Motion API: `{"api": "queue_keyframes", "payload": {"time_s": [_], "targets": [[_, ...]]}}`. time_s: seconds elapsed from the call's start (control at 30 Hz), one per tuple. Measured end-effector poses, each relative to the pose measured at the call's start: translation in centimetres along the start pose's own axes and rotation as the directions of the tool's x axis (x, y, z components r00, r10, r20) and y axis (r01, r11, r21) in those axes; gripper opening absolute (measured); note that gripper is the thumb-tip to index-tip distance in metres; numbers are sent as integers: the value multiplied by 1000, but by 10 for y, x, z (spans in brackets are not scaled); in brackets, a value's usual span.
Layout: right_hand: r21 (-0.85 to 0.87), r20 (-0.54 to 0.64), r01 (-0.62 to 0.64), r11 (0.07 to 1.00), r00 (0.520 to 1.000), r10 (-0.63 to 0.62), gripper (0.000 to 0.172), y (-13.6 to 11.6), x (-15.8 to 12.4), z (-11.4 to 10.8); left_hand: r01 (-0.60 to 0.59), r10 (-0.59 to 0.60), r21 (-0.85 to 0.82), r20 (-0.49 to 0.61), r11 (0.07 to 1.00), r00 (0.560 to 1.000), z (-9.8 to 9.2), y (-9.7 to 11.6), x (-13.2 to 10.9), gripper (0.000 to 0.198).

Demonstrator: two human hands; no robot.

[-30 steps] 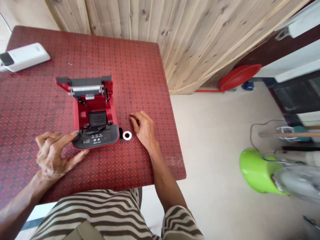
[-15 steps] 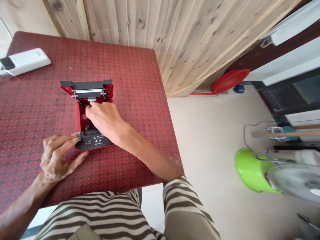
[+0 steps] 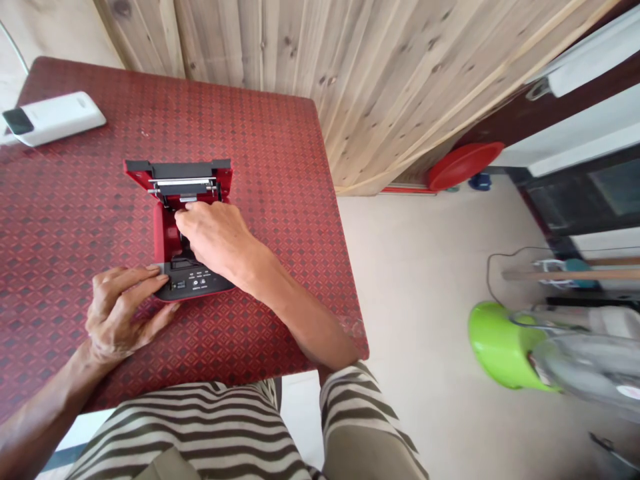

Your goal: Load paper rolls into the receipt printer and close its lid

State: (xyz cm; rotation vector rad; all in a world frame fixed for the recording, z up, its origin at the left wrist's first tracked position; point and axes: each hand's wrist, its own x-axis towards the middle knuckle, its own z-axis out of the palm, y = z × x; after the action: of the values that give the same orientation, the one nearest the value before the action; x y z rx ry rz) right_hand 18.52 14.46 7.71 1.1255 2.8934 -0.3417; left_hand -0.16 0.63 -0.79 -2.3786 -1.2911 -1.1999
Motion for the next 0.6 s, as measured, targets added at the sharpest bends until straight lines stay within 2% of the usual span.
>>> {"api": "queue_keyframes", "payload": {"time_s": [0.1,0.2,0.27,0.33,0.43,0.53,0.6], "targets": [[49,-66,-3,999,998,6,21,-1,-14,-4,14,-14,-4,-1,1000,1000,1,-1,-1,62],[201,-221,56,978,975,-11,15,6,-37,-13,27,-27,2,-5,1000,1000,1,-2,-1,59],[389,-359,127,912,933,23,16,18,-54,-18,31,-30,12,-11,999,999,1,-2,0,57],[577,-443,158,801,885,144,21,37,-67,-18,28,-28,18,-16,999,999,2,-1,1,56],[745,-425,87,661,825,371,24,71,-73,5,20,-20,12,-15,1000,1000,2,0,2,56],[810,-373,4,587,775,510,32,98,-65,48,36,-36,8,-11,999,999,3,0,1,57],[839,-331,-41,543,753,568,35,106,-58,76,42,-42,11,-13,999,999,3,0,1,58]]}}
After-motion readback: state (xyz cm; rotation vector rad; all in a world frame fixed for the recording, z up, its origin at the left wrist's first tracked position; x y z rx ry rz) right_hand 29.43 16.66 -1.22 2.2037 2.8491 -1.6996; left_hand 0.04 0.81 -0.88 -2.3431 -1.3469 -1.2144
